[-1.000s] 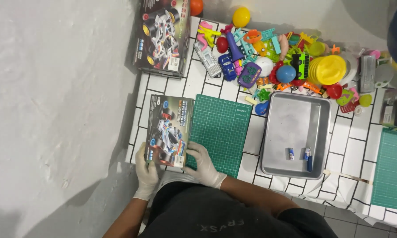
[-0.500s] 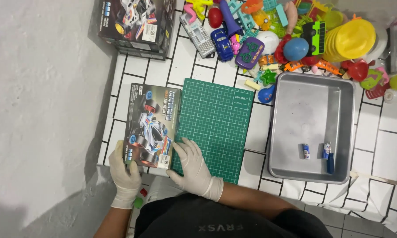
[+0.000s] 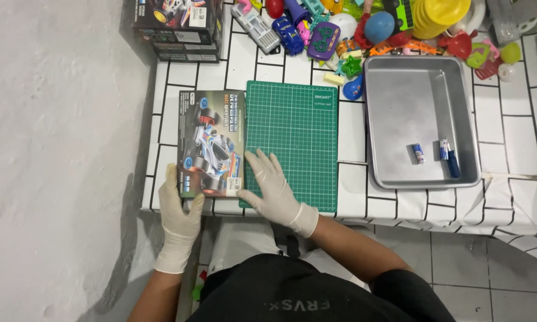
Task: The person assembles a blue toy car on a green cutting mat. They attach the chassis, wheels, and body, then place the completed car into a gray tray. Finally, they open a new box containing another toy car.
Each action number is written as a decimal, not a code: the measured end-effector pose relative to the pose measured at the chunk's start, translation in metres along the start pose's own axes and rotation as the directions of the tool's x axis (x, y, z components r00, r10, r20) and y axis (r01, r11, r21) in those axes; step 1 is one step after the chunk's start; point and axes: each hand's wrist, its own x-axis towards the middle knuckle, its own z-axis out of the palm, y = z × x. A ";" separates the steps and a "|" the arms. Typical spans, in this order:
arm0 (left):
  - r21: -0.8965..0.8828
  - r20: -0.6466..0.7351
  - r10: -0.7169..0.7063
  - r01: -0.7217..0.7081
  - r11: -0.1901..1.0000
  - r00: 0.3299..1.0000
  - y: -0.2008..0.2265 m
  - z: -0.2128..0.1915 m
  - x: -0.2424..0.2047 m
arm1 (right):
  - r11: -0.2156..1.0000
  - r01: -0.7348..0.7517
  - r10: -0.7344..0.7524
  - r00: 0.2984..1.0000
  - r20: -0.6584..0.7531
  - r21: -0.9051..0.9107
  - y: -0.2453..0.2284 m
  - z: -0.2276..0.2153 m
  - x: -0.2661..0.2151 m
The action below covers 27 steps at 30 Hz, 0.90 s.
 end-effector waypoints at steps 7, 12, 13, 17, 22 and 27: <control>-0.037 0.112 0.103 -0.100 0.994 0.988 0.004 -0.003 0.008 | 0.771 -0.263 0.358 0.932 -0.054 0.581 -0.018 0.006 0.006; 0.089 0.171 0.238 -0.255 0.963 0.956 0.002 0.007 0.007 | 0.520 -0.337 0.545 0.838 -0.001 0.785 -0.046 -0.020 0.019; 0.077 0.138 0.226 -0.238 0.968 0.964 0.006 0.007 0.007 | 0.492 -0.384 0.580 0.814 0.035 0.782 -0.044 -0.022 0.020; -0.002 0.091 0.017 -0.017 1.000 0.996 -0.005 0.021 0.001 | 0.487 -0.472 0.603 0.790 0.108 0.735 -0.046 -0.028 0.028; -0.109 0.112 -0.060 0.072 0.991 0.992 0.009 0.014 0.008 | 0.511 -0.457 0.592 0.801 0.087 0.728 -0.052 -0.034 0.029; -0.143 0.168 -0.110 0.135 0.980 0.980 0.018 0.002 0.017 | 0.507 -0.450 0.596 0.799 0.078 0.735 -0.049 -0.035 0.034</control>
